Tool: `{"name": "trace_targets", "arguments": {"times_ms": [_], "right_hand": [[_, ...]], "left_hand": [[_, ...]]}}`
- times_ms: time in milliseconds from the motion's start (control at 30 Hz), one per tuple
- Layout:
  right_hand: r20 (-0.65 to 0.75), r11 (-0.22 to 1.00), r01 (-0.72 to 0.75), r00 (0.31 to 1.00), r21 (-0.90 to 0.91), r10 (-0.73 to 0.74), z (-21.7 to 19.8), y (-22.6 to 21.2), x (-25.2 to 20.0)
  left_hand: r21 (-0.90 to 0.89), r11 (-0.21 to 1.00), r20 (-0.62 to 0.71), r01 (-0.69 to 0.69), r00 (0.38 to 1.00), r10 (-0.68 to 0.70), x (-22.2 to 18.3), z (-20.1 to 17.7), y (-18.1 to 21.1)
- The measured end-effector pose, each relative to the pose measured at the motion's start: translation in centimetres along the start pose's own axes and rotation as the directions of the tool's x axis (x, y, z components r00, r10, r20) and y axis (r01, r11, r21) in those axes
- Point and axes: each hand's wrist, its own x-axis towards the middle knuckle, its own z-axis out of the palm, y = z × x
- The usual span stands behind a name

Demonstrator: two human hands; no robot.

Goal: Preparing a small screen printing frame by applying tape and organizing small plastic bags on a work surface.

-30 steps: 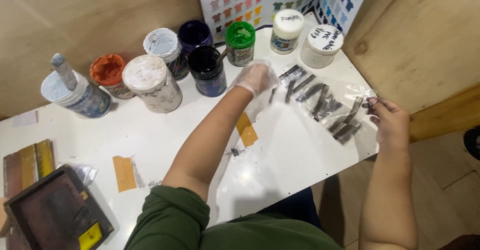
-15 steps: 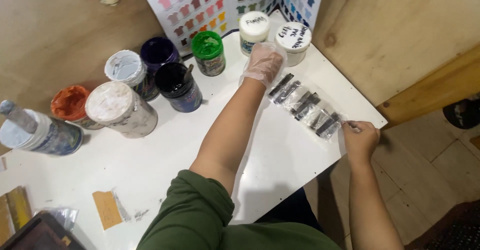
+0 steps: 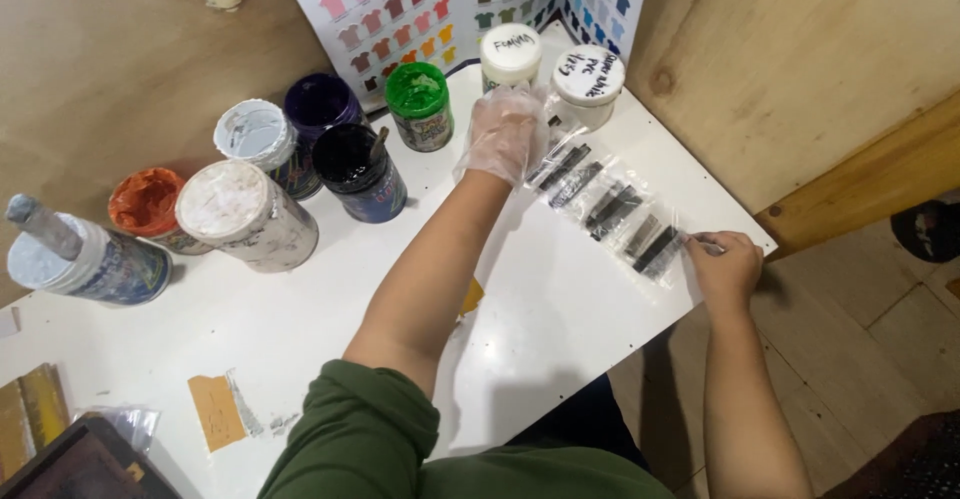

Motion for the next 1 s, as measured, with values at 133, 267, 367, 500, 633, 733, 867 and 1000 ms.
{"name": "trace_targets", "arguments": {"times_ms": [133,267,367,500,633,733,867,1000], "right_hand": [[0.053,1.0,0.02,0.998,-0.006,-0.02,0.8,1.6,1.6],[0.109,0.998,0.047,0.993,-0.045,-0.042,1.5,2.0,2.1],[0.154,0.991,0.122,0.982,-0.056,-0.112,2.2,3.0,3.4],[0.235,0.992,0.012,0.971,0.127,-0.041,0.5,0.8,3.7],[0.398,0.993,-0.107,0.914,0.04,0.082,-2.4,-2.1,3.5],[0.439,0.991,-0.133,0.891,0.001,0.119,-3.4,-3.2,3.8],[0.459,0.985,-0.114,0.873,-0.133,0.163,-3.9,-4.7,5.0],[0.286,0.997,-0.021,0.957,-0.078,0.042,-3.2,-8.2,5.6]], "left_hand": [[0.078,0.997,-0.167,0.019,0.986,-0.006,-0.2,3.3,-1.7],[0.02,0.994,-0.112,0.11,0.988,-0.107,-6.6,3.0,-3.5],[-0.016,0.984,-0.093,0.177,0.98,-0.178,-11.5,2.0,-5.4],[-0.157,0.986,-0.244,0.063,0.965,-0.1,-11.6,6.8,-9.3],[-0.245,0.968,-0.207,0.047,0.973,-0.1,-12.5,6.4,-7.7],[-0.206,0.975,-0.091,0.077,0.991,-0.098,-12.3,6.9,-6.7],[-0.098,0.99,0.067,0.103,0.993,-0.097,-11.6,8.3,-6.8],[-0.193,0.981,-0.143,0.035,0.988,-0.064,-13.8,9.9,-8.2]]}}
